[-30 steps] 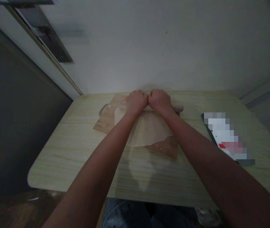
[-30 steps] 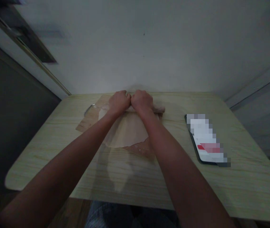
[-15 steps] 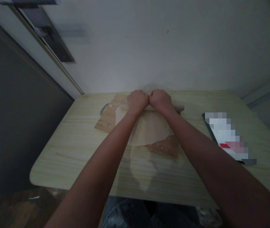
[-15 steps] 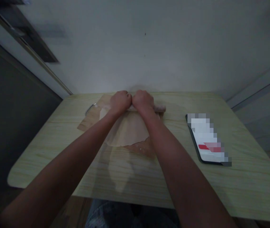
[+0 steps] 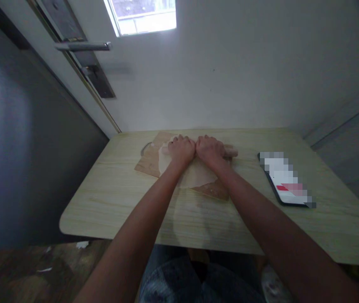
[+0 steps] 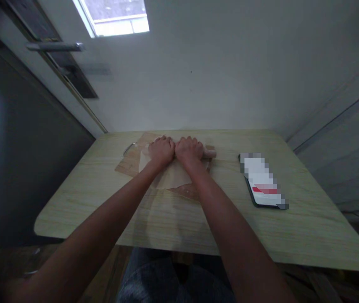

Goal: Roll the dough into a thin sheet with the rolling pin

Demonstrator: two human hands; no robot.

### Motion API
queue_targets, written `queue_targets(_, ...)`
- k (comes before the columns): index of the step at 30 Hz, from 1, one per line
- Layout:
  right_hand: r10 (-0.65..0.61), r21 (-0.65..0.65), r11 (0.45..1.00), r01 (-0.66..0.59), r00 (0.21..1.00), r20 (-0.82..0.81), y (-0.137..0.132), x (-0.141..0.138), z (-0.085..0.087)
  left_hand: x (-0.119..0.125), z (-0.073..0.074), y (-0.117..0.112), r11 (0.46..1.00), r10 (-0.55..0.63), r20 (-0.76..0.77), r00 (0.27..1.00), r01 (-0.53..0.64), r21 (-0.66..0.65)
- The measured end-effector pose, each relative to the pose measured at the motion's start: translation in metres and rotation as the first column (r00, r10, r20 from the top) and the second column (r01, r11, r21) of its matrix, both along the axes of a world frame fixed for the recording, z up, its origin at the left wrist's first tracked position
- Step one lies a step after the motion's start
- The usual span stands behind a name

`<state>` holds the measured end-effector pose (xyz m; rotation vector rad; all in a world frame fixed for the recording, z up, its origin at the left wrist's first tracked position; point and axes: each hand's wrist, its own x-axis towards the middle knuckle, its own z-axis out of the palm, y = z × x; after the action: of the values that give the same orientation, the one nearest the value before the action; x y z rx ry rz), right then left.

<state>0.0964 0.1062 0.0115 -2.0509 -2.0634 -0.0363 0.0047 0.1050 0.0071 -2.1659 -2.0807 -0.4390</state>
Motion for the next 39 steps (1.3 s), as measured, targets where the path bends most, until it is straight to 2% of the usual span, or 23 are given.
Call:
queue_targets(8, 0.032, 0.158, 0.987, -0.040, 0.998, 0.049, -0.033, -0.004, -0.005, -0.003, -0.009, -0.027, 0.991, -0.025, -0.045, 0.999, 0.031, 0.127)
queue_targets(14, 0.108, 0.196, 0.974, -0.114, 0.993, 0.040, -0.057, -0.003, -0.012, -0.008, -0.012, -0.051, 0.988, -0.072, -0.051, 0.996, 0.078, 0.130)
queue_targets(20, 0.236, 0.218, 0.945, -0.243, 0.970, 0.060, -0.076, 0.009, -0.017, -0.014, -0.014, -0.069, 0.987, -0.127, -0.078, 0.989, 0.134, 0.093)
queue_targets(25, 0.331, 0.174, 0.925, -0.338, 0.941, 0.067, -0.070, 0.020, -0.017, -0.012, -0.014, -0.062, 0.987, -0.124, -0.073, 0.990, 0.131, 0.096)
queue_targets(33, 0.243, 0.141, 0.958, -0.250, 0.968, 0.064, -0.048, 0.017, -0.016, -0.004, -0.010, -0.040, 0.991, -0.107, -0.059, 0.992, 0.112, 0.072)
queue_targets(39, 0.254, 0.055, 0.965, -0.256, 0.967, 0.034, -0.019, 0.021, -0.010, 0.000, -0.006, -0.017, 0.993, -0.098, -0.058, 0.994, 0.101, 0.058)
